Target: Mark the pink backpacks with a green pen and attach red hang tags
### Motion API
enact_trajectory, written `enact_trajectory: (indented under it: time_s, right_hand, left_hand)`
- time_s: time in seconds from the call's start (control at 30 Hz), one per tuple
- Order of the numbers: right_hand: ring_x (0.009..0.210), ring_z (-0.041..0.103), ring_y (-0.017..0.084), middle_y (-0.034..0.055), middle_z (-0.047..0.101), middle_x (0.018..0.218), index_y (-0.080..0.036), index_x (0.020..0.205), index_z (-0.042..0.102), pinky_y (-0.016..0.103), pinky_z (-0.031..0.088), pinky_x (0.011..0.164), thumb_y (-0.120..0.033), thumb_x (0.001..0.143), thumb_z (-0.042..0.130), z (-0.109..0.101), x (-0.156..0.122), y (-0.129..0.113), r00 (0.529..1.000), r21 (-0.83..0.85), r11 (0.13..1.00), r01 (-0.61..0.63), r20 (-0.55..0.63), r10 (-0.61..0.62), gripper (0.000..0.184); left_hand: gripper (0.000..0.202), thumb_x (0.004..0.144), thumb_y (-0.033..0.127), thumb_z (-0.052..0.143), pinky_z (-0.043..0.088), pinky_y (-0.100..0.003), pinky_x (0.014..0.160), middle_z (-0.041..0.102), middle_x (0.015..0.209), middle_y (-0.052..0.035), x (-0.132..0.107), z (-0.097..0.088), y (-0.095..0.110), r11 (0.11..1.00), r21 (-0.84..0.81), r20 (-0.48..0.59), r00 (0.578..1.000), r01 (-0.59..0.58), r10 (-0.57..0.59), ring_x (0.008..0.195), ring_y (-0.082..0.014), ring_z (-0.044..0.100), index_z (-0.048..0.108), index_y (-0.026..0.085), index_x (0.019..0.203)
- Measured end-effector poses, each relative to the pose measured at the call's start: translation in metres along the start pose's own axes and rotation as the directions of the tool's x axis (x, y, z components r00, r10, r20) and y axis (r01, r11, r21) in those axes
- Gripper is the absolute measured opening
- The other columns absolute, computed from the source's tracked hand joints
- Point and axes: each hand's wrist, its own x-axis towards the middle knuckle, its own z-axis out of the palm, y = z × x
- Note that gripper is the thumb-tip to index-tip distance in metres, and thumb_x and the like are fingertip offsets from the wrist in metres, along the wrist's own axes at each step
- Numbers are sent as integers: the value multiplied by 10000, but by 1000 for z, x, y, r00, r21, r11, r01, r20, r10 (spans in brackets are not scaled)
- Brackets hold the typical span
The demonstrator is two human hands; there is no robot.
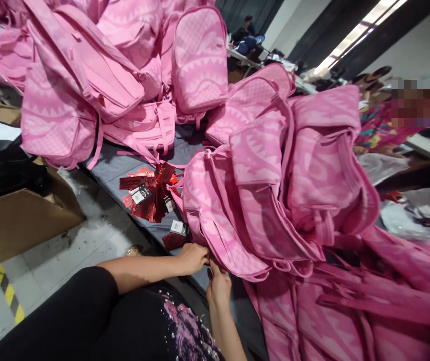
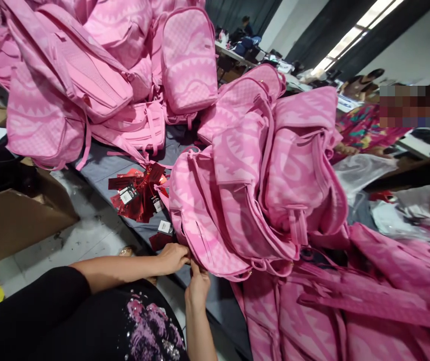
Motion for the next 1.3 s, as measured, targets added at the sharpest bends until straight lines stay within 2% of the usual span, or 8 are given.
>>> enact_trajectory:
  time_s: [0.5, 0.73, 0.87, 0.93, 0.97, 1.1, 1.2, 1.3]
  right_hand:
    - [805, 630, 206, 39, 700, 837, -169, 829, 633, 271, 461, 611, -389, 426, 786, 22, 2, 13, 977, -70, 997, 26, -210, -40, 484]
    - [832, 609, 180, 40, 686, 928, -158, 915, 646, 264, 479, 676, -436, 448, 796, 34, -8, 16, 969, -69, 997, 18, -243, -34, 564]
    - [893, 618, 204, 59, 680, 942, -150, 962, 641, 306, 497, 794, -554, 613, 718, 18, -28, 24, 947, -249, 965, 88, -280, -159, 539]
    - [835, 634, 211, 60, 671, 884, -159, 943, 627, 315, 511, 750, -592, 740, 625, 17, -42, 32, 930, -468, 867, 171, -214, -299, 479]
    - [784, 642, 210, 58, 666, 843, -165, 916, 620, 311, 518, 710, -589, 796, 574, 23, -47, 36, 931, -553, 801, 231, -113, -347, 443]
    - [778, 677, 203, 63, 695, 873, -177, 910, 670, 299, 555, 722, -461, 884, 499, 105, -48, 43, 855, -557, 660, 505, 428, -293, 333]
    - [1128, 616, 201, 106, 658, 1197, -154, 1150, 663, 322, 482, 1013, -219, 895, 447, 205, -22, 40, 731, -536, 549, 641, 644, -225, 340]
    - [1274, 527, 209, 140, 550, 1378, -128, 1319, 563, 335, 413, 1095, -88, 889, 411, 289, 8, 39, 701, -611, 387, 690, 698, -148, 457]
  left_hand:
    - [239, 849, 147, 514, 564, -384, 808, 733, 991, -147, 23, -26, -15, 985, 7, 172, 971, -171, 167, 942, -310, 703, 712, 119, 980]
    - [193, 840, 160, 594, 558, -355, 773, 740, 949, -137, 25, -28, -25, 969, -63, 115, 962, -241, 246, 902, -293, 705, 726, 113, 972]
    - [200, 849, 265, 684, 526, -222, 825, 734, 1011, 17, 14, -73, -78, 957, -142, -95, 966, -253, 242, 950, -160, 681, 705, 260, 1049]
    - [208, 933, 208, 540, 504, -276, 914, 706, 1067, -32, 17, -114, -123, 985, -149, -306, 951, -89, 40, 1004, -169, 653, 672, 220, 1093]
    - [247, 955, 186, 467, 494, -342, 941, 680, 1099, -94, 22, -137, -147, 987, -160, -417, 904, 27, -92, 1034, -206, 635, 641, 167, 1129]
    - [436, 903, 215, 589, 419, -442, 1050, 559, 1305, -180, 61, -208, -225, 939, -221, -612, 712, 265, -345, 1216, -287, 534, 492, 117, 1316]
    - [554, 810, 226, 731, 442, -400, 1021, 602, 1291, -122, 89, -225, -249, 922, -240, -588, 710, 303, -387, 1209, -279, 545, 510, 181, 1316]
    - [488, 796, 250, 752, 471, -392, 927, 672, 1162, -92, 104, -223, -253, 909, -252, -543, 729, 332, -416, 1137, -291, 575, 574, 222, 1250]
